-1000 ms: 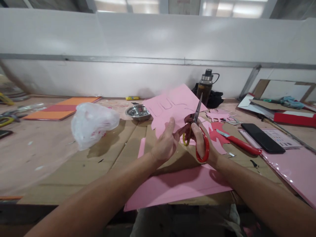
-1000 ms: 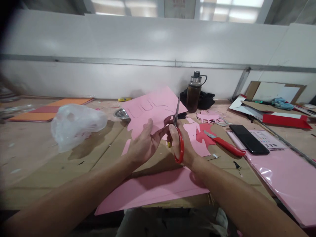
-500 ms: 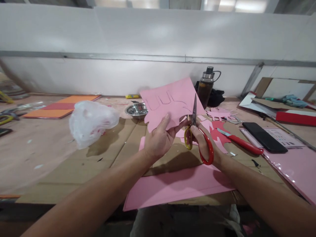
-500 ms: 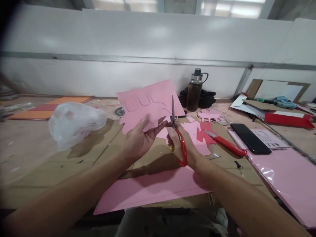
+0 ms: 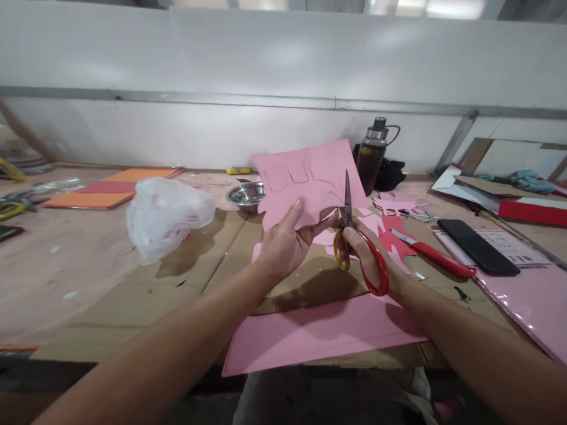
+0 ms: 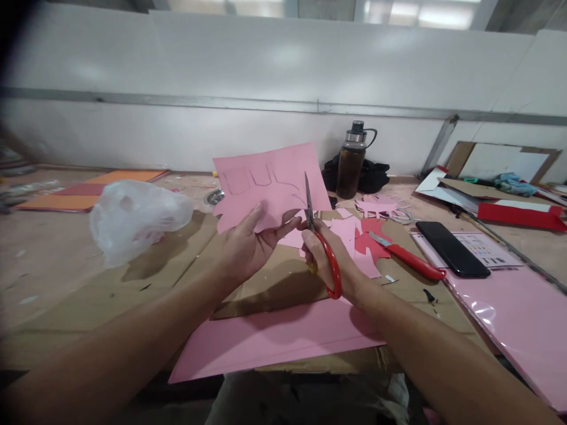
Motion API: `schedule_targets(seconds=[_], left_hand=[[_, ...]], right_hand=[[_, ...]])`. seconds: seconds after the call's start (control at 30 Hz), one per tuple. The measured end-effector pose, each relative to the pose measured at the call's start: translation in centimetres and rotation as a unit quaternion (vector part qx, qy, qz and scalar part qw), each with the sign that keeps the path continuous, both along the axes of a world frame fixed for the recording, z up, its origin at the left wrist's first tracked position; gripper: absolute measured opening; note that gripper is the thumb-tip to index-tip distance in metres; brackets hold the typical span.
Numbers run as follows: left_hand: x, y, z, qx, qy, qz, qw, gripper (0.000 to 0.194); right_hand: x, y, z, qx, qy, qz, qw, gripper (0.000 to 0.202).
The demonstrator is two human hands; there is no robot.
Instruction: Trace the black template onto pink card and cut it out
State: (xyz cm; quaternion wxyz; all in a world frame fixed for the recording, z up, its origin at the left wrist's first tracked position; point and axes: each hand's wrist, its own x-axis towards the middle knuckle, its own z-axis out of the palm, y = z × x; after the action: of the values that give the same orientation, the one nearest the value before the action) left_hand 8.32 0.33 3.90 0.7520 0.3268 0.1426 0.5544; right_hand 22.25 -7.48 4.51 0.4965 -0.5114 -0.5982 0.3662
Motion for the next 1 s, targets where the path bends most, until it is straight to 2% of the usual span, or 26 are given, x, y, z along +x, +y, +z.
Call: schedule_targets(seconds=[0.2, 0.43, 0.6, 1.0], left_hand=[[-0.2, 0.0, 0.2, -0.008, 0.013, -0.01, 1.0, 0.019], [-0.3, 0.1, 0.4, -0.011, 0.02, -0.006, 1.0, 0.021], [-0.6, 0.4, 0.2, -0.029, 0.03, -0.005, 0.999, 0.015], [-0.4, 0.3, 0.3, -0.064, -0.003, 0.015, 0.998, 0.016]], right_hand=[[0.1, 0.1, 0.0, -0.026, 0.014, 0.0, 1.0, 0.021], [0.8, 0.8, -1.7, -0.026, 0.044, 0.015, 0.999, 0.023], [1.3, 1.1, -2.4, -0.009, 0.073, 0.038, 0.997, 0.027], [1.4, 0.8, -1.9, -0.008, 0.047, 0.049, 0.998, 0.031]])
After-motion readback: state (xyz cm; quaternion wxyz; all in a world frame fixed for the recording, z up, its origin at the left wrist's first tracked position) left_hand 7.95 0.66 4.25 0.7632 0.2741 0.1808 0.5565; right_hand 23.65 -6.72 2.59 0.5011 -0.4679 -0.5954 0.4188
